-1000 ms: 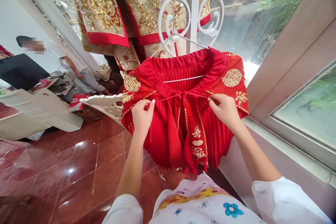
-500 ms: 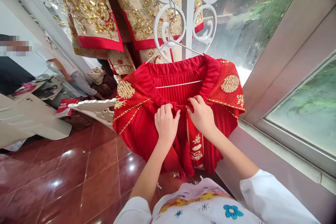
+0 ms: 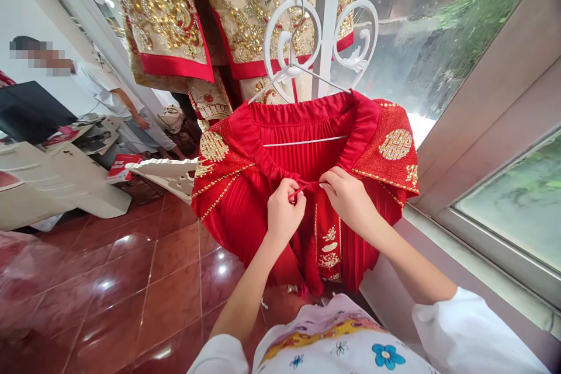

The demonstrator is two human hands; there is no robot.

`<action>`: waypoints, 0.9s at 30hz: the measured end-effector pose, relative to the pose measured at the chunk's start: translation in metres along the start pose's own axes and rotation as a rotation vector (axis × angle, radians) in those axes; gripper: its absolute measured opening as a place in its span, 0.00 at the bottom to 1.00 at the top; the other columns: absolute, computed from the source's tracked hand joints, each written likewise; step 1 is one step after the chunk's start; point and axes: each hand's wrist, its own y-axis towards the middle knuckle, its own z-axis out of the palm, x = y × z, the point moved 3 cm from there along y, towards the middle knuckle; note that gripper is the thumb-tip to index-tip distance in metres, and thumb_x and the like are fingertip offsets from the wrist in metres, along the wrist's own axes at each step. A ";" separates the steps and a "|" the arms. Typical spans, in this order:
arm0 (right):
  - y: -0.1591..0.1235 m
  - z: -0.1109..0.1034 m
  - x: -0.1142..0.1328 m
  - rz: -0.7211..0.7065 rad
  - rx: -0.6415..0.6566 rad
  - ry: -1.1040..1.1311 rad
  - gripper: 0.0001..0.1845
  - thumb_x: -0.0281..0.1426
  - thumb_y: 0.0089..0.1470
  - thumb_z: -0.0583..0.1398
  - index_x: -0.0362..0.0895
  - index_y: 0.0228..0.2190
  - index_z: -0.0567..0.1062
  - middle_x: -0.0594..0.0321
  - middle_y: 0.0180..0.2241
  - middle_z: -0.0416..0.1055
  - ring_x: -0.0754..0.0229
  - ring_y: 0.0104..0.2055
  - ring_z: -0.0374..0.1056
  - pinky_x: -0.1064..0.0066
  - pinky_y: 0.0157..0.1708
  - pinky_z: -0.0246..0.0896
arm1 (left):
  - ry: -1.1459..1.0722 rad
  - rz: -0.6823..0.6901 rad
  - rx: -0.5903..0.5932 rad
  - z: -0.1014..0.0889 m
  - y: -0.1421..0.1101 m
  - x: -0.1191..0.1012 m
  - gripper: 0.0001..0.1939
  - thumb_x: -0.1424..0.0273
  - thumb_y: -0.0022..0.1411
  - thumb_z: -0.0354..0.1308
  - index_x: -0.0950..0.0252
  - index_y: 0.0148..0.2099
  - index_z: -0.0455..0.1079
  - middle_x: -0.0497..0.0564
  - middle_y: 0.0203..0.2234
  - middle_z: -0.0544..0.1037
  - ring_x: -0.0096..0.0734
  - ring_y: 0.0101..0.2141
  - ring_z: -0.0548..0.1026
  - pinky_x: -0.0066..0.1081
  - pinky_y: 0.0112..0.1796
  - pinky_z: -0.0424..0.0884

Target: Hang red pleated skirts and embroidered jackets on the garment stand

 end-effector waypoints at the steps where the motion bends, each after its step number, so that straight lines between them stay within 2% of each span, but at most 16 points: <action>1: 0.000 -0.002 0.001 -0.027 0.011 -0.002 0.10 0.22 0.56 0.51 0.40 0.29 0.72 0.56 0.31 0.69 0.60 0.32 0.65 0.71 0.31 0.56 | -0.063 -0.012 0.012 -0.003 0.003 -0.003 0.05 0.72 0.55 0.56 0.63 0.33 0.60 0.42 0.20 0.63 0.21 0.22 0.63 0.23 0.27 0.61; 4: -0.002 -0.010 0.005 -0.090 0.035 0.079 0.05 0.25 0.54 0.55 0.40 0.28 0.71 0.59 0.27 0.69 0.61 0.30 0.64 0.71 0.30 0.55 | -0.296 -0.065 0.078 -0.012 0.015 -0.013 0.12 0.67 0.51 0.61 0.63 0.30 0.59 0.39 0.16 0.57 0.19 0.18 0.57 0.22 0.21 0.55; 7: -0.003 -0.025 0.002 -0.077 0.031 0.294 0.05 0.29 0.53 0.58 0.41 0.27 0.72 0.64 0.23 0.69 0.66 0.24 0.61 0.74 0.26 0.52 | -0.403 -0.076 0.101 -0.025 0.033 -0.024 0.15 0.67 0.49 0.63 0.64 0.28 0.58 0.38 0.16 0.56 0.17 0.17 0.54 0.21 0.20 0.53; 9: -0.002 -0.041 -0.007 -0.039 -0.026 0.403 0.08 0.31 0.53 0.58 0.41 0.25 0.72 0.65 0.21 0.68 0.68 0.21 0.58 0.75 0.23 0.49 | -0.376 -0.014 0.038 -0.040 0.046 -0.027 0.15 0.68 0.48 0.64 0.64 0.26 0.57 0.39 0.16 0.58 0.17 0.18 0.55 0.21 0.21 0.53; 13: 0.003 -0.062 -0.040 0.059 -0.172 0.467 0.13 0.34 0.51 0.59 0.40 0.20 0.70 0.66 0.18 0.63 0.69 0.21 0.54 0.74 0.22 0.46 | -0.267 0.116 -0.222 -0.073 0.069 -0.018 0.17 0.70 0.49 0.63 0.65 0.22 0.54 0.40 0.16 0.57 0.17 0.18 0.54 0.21 0.21 0.51; 15: 0.007 -0.059 -0.052 0.076 -0.202 0.485 0.14 0.36 0.50 0.59 0.40 0.19 0.69 0.66 0.18 0.62 0.68 0.21 0.53 0.74 0.22 0.46 | -0.250 0.106 -0.238 -0.080 0.073 -0.009 0.17 0.70 0.49 0.62 0.65 0.22 0.54 0.40 0.16 0.57 0.16 0.18 0.53 0.21 0.20 0.50; 17: 0.011 -0.050 -0.057 0.085 -0.188 0.540 0.14 0.37 0.50 0.58 0.40 0.21 0.69 0.67 0.18 0.60 0.69 0.21 0.52 0.74 0.22 0.45 | -0.310 0.044 -0.151 -0.080 0.072 -0.001 0.14 0.69 0.49 0.62 0.65 0.24 0.57 0.40 0.15 0.56 0.16 0.16 0.52 0.21 0.19 0.48; 20: 0.016 -0.036 -0.053 0.135 -0.019 0.735 0.16 0.40 0.54 0.52 0.39 0.27 0.71 0.70 0.16 0.54 0.70 0.18 0.48 0.74 0.19 0.42 | -0.433 -0.045 0.087 -0.079 0.064 0.004 0.09 0.67 0.49 0.60 0.63 0.29 0.63 0.39 0.14 0.55 0.17 0.14 0.49 0.22 0.17 0.46; 22: 0.018 -0.032 -0.048 0.166 0.152 0.829 0.17 0.39 0.55 0.51 0.38 0.32 0.71 0.73 0.15 0.50 0.70 0.16 0.46 0.75 0.18 0.41 | -0.372 -0.023 0.217 -0.082 0.058 0.001 0.06 0.68 0.49 0.59 0.64 0.29 0.67 0.40 0.14 0.58 0.18 0.15 0.53 0.22 0.17 0.50; 23: 0.019 -0.032 -0.045 0.166 0.231 0.842 0.17 0.38 0.54 0.52 0.37 0.34 0.72 0.73 0.14 0.51 0.70 0.16 0.46 0.75 0.17 0.41 | -0.282 0.007 0.238 -0.084 0.056 -0.001 0.05 0.69 0.49 0.58 0.65 0.29 0.70 0.42 0.15 0.61 0.19 0.16 0.57 0.23 0.19 0.53; 25: 0.024 -0.035 -0.041 0.126 0.361 0.830 0.16 0.37 0.52 0.55 0.36 0.36 0.73 0.73 0.15 0.53 0.71 0.16 0.48 0.76 0.17 0.42 | -0.039 0.085 0.172 -0.089 0.054 -0.007 0.05 0.70 0.50 0.57 0.65 0.30 0.73 0.46 0.20 0.67 0.23 0.22 0.63 0.25 0.23 0.60; 27: 0.029 -0.038 -0.038 0.054 0.439 0.837 0.17 0.36 0.49 0.58 0.36 0.37 0.75 0.72 0.15 0.55 0.72 0.17 0.48 0.76 0.17 0.42 | 0.184 0.166 -0.009 -0.089 0.055 -0.015 0.07 0.70 0.53 0.56 0.64 0.33 0.75 0.48 0.24 0.69 0.26 0.26 0.66 0.27 0.29 0.63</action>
